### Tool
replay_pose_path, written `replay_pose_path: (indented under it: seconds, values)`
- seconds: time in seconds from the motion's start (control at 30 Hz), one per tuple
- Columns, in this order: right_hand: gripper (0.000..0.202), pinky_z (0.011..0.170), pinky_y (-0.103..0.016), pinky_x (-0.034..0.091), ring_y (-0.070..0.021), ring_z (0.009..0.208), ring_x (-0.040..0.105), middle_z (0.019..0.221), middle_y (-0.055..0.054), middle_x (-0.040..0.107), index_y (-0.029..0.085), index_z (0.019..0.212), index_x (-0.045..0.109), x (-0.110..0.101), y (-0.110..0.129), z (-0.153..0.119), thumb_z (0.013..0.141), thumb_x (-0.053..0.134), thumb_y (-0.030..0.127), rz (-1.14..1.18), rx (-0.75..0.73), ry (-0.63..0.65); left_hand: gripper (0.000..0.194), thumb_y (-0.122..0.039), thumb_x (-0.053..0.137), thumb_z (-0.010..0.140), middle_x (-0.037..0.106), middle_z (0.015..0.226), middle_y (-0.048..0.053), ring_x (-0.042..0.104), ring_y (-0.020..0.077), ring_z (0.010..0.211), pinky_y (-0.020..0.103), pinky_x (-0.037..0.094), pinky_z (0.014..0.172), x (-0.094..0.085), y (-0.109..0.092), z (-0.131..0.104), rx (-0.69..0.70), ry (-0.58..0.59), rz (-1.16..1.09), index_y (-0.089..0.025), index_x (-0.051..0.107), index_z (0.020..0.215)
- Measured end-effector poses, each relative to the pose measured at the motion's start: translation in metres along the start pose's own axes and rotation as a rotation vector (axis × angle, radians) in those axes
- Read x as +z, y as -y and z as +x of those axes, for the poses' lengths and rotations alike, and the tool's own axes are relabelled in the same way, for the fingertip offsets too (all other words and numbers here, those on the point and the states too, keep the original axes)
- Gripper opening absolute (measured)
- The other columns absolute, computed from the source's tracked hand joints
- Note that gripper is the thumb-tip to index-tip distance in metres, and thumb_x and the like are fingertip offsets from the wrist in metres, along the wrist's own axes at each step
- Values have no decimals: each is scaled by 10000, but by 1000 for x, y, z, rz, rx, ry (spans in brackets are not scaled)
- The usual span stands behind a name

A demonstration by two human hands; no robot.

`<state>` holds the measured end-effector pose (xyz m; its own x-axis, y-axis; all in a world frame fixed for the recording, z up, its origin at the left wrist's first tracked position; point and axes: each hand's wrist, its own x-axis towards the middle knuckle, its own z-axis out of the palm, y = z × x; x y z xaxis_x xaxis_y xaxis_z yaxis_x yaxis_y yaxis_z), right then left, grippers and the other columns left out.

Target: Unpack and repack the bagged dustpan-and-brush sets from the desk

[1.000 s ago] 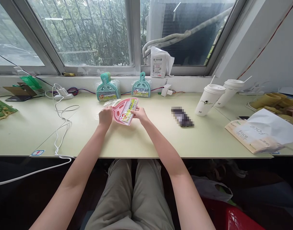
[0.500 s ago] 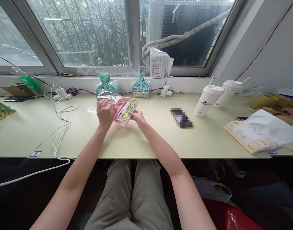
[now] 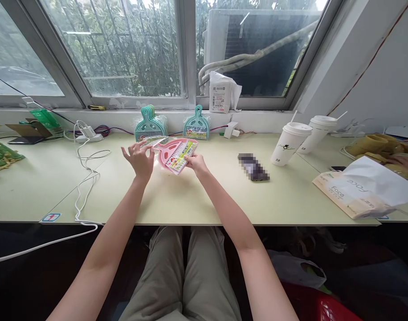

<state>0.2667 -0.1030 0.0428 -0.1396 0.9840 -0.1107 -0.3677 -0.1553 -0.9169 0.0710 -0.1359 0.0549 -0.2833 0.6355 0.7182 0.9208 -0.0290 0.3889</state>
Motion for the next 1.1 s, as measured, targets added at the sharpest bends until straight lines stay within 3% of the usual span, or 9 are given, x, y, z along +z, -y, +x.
replay_pose_path:
  seconds: [0.23,0.3,0.37,0.43,0.5,0.6,0.7,0.9,1.1]
  values:
    - [123,911,-418,582,-203,853,723,916,-74,748,130,869,658,7,-6,-2,794,671,33,-15,-48,53,238,-367,493,924,607,1281,37,415,266,1328,549,14,1196,12,-13,-7,141,94,-122,-277,698,1004]
    - [128,920,-402,581,-206,911,716,963,-74,746,140,885,654,6,-8,-1,790,692,64,14,-75,40,314,-402,454,944,510,1405,64,346,271,1389,540,68,1194,10,-16,-7,64,10,-135,-271,648,1154]
    - [142,927,-392,580,-207,957,707,1005,-73,742,148,910,651,4,-10,1,790,703,94,52,-108,40,446,-432,417,958,371,1512,113,255,269,1446,517,151,1184,8,-15,-4,-100,-100,-145,-245,499,1355]
    - [156,931,-390,579,-210,978,703,1028,-74,737,152,929,647,2,-12,3,790,711,121,76,-137,47,556,-452,398,965,315,1537,154,231,256,1462,481,246,1162,9,-10,1,-262,-118,-236,-218,332,1466]
    - [166,932,-387,579,-213,989,700,1041,-75,734,156,933,643,1,-12,3,788,723,144,75,-152,53,584,-470,395,966,387,1496,161,339,244,1418,443,353,1112,14,-3,6,-345,17,-491,-216,290,1482]
    - [174,937,-375,575,-212,1009,693,1055,-74,730,162,930,636,2,-11,1,784,730,159,64,-162,58,558,-494,436,946,562,1357,136,535,235,1263,398,470,1022,26,3,9,-366,341,-1041,-198,414,1419]
    - [171,943,-353,569,-201,1029,684,1062,-68,728,166,932,630,4,-10,-3,787,721,165,69,-187,59,525,-424,536,907,623,1297,98,573,225,1218,371,485,1018,35,-1,4,-396,490,-1397,-183,494,1371]
    - [212,943,-340,564,-193,1060,670,1068,-68,722,175,953,605,5,-10,-3,779,722,207,79,-241,-60,523,-373,648,835,648,1253,111,618,236,1145,388,520,965,36,-15,-7,-450,719,-1444,-173,548,1308]
    - [194,926,-342,568,-188,1026,676,1038,-68,725,170,923,599,3,-12,3,760,703,159,124,-258,-87,616,-464,687,788,614,1303,111,598,262,1168,374,554,894,32,-18,-8,-419,708,-1424,-217,530,1330]
